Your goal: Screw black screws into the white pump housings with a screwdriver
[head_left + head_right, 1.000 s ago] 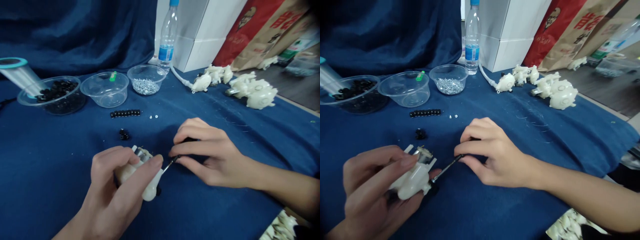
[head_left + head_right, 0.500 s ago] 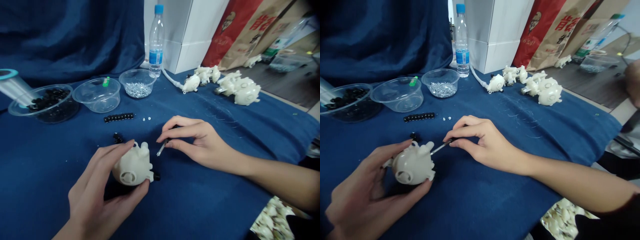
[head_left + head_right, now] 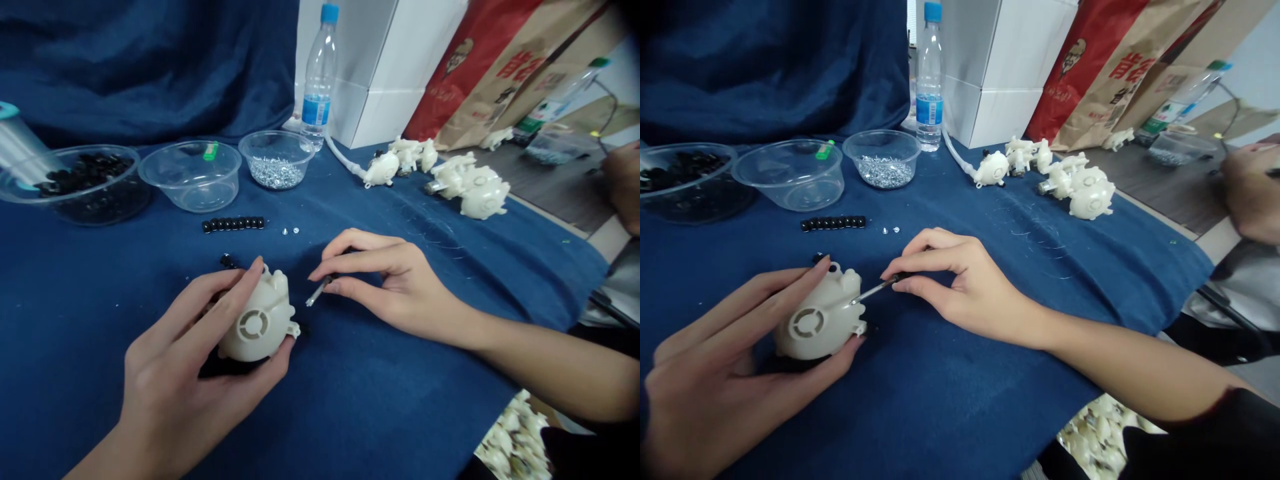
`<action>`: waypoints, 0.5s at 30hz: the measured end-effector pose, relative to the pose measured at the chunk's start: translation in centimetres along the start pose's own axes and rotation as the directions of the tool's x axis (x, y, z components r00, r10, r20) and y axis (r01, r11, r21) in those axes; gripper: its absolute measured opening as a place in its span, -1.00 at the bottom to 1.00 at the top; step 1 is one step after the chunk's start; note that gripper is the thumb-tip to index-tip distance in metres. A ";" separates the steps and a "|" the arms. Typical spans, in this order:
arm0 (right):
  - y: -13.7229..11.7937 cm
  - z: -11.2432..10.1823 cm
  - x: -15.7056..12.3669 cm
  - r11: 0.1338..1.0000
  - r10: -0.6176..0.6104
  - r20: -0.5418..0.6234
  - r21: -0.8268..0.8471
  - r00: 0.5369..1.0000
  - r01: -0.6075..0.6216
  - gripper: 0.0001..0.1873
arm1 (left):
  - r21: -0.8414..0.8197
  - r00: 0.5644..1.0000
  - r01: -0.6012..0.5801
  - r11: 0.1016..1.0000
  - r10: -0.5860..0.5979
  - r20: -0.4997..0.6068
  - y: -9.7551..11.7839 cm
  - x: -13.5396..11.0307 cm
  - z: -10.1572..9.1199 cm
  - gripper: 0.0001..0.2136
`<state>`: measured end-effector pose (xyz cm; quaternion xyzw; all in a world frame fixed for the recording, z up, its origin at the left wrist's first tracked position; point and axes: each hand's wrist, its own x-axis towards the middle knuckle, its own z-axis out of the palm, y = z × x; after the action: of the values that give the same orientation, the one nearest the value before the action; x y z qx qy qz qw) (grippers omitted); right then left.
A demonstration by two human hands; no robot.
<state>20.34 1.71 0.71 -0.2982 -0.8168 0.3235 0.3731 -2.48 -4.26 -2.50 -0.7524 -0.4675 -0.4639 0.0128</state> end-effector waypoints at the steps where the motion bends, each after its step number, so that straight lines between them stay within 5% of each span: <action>1: -0.1 0.0 0.0 1.000 -0.001 0.002 -0.003 1.000 0.001 -0.79 | 0.000 1.000 0.001 1.000 -0.001 0.001 0.0 0.0 0.1 -0.56; 7: -0.1 -0.1 -0.2 1.000 -0.006 0.017 -0.024 1.000 0.006 -0.81 | -0.018 0.999 0.045 0.999 -0.045 0.000 0.1 0.1 0.2 -0.51; 15: -0.3 0.3 -0.8 0.996 0.030 0.041 0.087 0.999 -0.033 -0.83 | -0.105 0.973 0.194 0.975 -0.178 0.143 1.0 0.7 0.2 -0.57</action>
<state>20.47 0.82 0.46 -0.2878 -0.8043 0.3710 0.3643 -1.51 -4.22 -1.73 -0.7338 -0.5077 -0.4387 -0.1065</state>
